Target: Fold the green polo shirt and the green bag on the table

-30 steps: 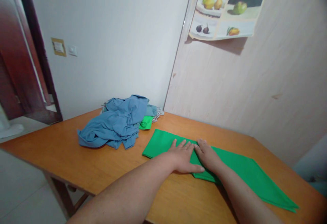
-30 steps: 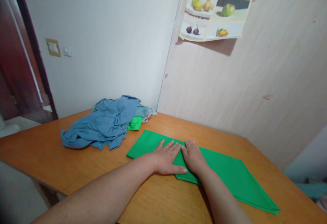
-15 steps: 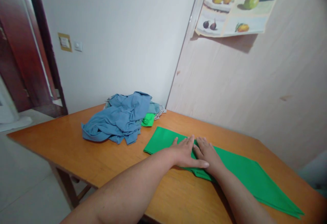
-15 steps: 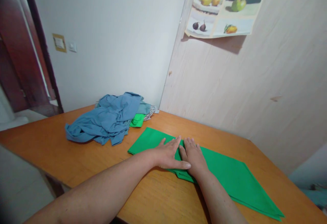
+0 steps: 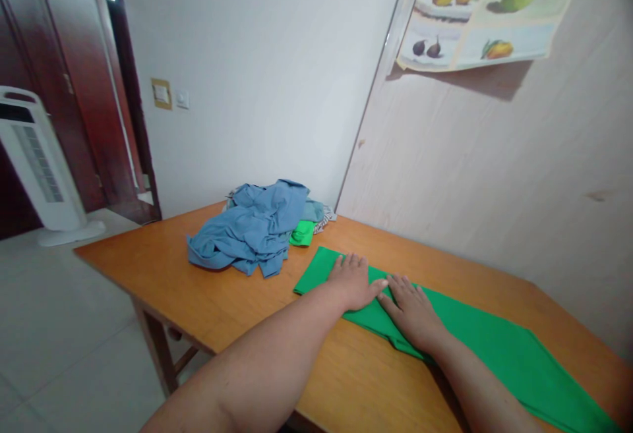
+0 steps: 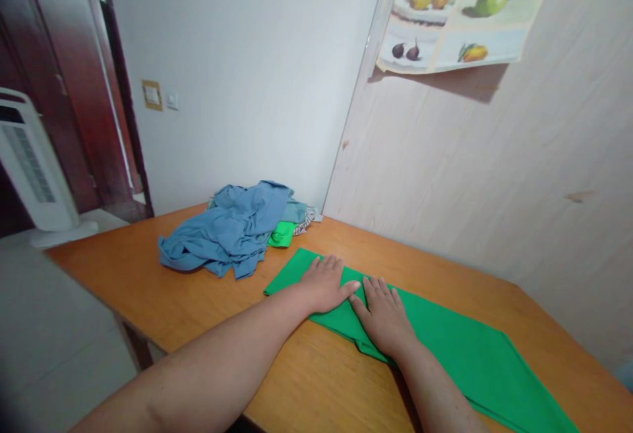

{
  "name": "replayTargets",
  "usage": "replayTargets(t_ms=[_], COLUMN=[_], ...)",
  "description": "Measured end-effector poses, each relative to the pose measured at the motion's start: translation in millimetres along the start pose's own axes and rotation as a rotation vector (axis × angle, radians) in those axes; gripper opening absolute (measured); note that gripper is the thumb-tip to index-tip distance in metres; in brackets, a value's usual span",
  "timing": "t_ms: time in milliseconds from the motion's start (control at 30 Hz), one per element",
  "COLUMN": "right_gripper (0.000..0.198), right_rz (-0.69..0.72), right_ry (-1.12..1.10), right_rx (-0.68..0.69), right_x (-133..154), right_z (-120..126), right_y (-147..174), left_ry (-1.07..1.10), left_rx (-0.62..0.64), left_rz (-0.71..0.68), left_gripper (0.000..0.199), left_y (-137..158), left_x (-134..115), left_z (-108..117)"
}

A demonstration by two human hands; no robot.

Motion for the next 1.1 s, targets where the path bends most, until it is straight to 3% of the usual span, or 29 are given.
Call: replayTargets(t_ms=[133,367,633,967,1033,1100], right_gripper=[0.084,0.082,0.083,0.082,0.083,0.083], right_rz=[0.002,0.013,0.017,0.025,0.027,0.028], right_ry=[-0.004,-0.011,-0.018,-0.032,-0.028,-0.026], right_rx=[0.004,-0.025,-0.031,-0.046,-0.043,-0.042], right_x=[-1,-2,-2,-2,-3,-3], right_z=[-2,-3,-4,-5,-5,-6], right_y=[-1,1,0,0,0,-1], left_ry=[-0.085,-0.026,-0.003,-0.027,-0.016,0.046], left_rx=[0.002,0.053,0.039,0.021,-0.001,-0.065], left_rz=[0.122,0.12,0.15,0.225,0.212,0.234], left_gripper=[0.09,0.101,0.105,0.111,0.104,0.082], left_y=[-4,-8,-8,-7,-7,-7], left_x=[11,20,39,45,45,50], left_z=[0,2,10,10,13,20])
Point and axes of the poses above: each hand's wrist, its own y-axis away from the middle knuckle, its own z-axis out of the back of the hand, x = y × z, the point moved 2 cm from there along -y, towards the middle knuckle, and after that the axes turned 3 degrees about x, right-handed, at the moved point
